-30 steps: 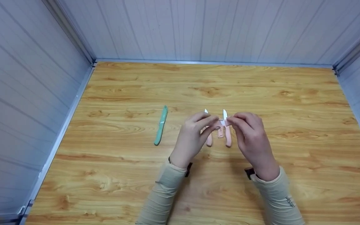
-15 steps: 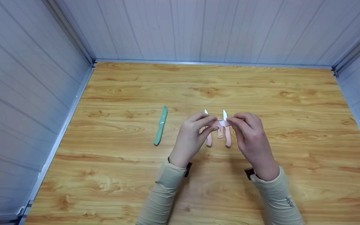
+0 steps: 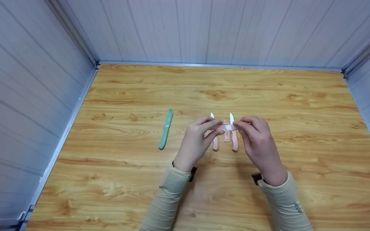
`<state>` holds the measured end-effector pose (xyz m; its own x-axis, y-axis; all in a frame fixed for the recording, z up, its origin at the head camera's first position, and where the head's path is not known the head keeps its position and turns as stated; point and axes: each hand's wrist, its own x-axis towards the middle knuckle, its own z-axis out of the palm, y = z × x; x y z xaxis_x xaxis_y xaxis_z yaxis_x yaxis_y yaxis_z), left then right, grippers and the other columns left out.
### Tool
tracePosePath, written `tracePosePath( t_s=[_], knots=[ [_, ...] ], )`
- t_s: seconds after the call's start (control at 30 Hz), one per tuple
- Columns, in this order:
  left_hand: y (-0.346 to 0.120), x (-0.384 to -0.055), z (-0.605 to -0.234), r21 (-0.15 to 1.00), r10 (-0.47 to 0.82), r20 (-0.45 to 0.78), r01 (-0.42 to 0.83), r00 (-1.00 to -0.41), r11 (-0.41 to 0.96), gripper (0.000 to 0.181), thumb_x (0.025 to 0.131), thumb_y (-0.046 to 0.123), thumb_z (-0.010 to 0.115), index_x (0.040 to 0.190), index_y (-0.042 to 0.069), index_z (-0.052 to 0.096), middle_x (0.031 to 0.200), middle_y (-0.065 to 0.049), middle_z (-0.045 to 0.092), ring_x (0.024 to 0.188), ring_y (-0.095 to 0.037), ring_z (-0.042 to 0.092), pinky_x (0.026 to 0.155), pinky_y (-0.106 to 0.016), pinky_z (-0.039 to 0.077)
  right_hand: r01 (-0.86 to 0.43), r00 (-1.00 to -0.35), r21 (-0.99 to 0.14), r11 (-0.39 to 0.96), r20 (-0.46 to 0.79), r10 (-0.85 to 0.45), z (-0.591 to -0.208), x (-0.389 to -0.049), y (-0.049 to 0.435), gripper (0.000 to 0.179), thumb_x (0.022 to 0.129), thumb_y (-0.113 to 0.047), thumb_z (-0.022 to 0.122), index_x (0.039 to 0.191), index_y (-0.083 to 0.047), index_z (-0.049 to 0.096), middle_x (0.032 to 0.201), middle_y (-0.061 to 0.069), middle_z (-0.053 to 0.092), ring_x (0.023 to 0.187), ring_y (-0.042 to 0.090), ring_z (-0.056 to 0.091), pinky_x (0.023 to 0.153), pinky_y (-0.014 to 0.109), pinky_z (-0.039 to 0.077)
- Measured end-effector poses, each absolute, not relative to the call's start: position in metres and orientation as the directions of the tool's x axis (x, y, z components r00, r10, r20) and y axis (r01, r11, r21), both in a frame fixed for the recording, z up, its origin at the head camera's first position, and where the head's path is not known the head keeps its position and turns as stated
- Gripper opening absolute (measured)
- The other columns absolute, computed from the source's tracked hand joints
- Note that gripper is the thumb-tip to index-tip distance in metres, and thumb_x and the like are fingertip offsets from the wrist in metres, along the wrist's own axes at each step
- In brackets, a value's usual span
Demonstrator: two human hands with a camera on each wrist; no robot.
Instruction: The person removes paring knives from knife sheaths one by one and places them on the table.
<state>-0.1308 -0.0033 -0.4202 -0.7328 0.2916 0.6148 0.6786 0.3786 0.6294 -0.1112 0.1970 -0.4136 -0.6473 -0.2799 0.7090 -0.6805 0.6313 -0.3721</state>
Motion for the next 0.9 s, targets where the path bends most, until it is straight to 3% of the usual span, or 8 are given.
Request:
tracePosePath(
  t_s=[0.3, 0.73, 0.9],
  knots=[
    [-0.0066, -0.1322, -0.423, 0.709, 0.291, 0.562, 0.632, -0.774, 0.313, 0.023, 0.084, 0.017, 0.072, 0.103, 0.003, 0.072, 0.096, -0.001, 0.065, 0.08, -0.002, 0.062, 0.072, -0.017, 0.049, -0.677, -0.662, -0.388, 0.626, 0.692, -0.286, -0.4154, -0.1114, 0.1995, 0.024, 0.082, 0.01, 0.068, 0.103, -0.001, 0.07, 0.103, 0.01, 0.061, 0.095, 0.025, 0.055, 0.086, 0.037, 0.04],
    [-0.0107, -0.1335, -0.4244, 0.74, 0.285, 0.522, 0.593, -0.804, 0.318, 0.021, 0.086, 0.02, 0.072, 0.101, 0.007, 0.067, 0.094, 0.004, 0.065, 0.077, -0.006, 0.056, 0.064, -0.023, 0.046, -0.655, -0.689, -0.417, 0.63, 0.673, -0.271, -0.4136, -0.1099, 0.2011, 0.026, 0.081, 0.011, 0.069, 0.104, -0.001, 0.07, 0.103, 0.009, 0.06, 0.097, 0.022, 0.054, 0.086, 0.033, 0.042],
    [-0.0111, -0.1338, -0.4244, 0.74, 0.291, 0.516, 0.59, -0.806, 0.322, 0.019, 0.086, 0.021, 0.071, 0.1, 0.009, 0.067, 0.092, 0.006, 0.065, 0.074, -0.006, 0.054, 0.061, -0.032, 0.048, -0.654, -0.693, -0.424, 0.627, 0.669, -0.27, -0.4143, -0.1098, 0.2011, 0.027, 0.08, 0.012, 0.069, 0.104, -0.001, 0.07, 0.104, 0.008, 0.06, 0.097, 0.022, 0.054, 0.086, 0.033, 0.042]
  ],
)
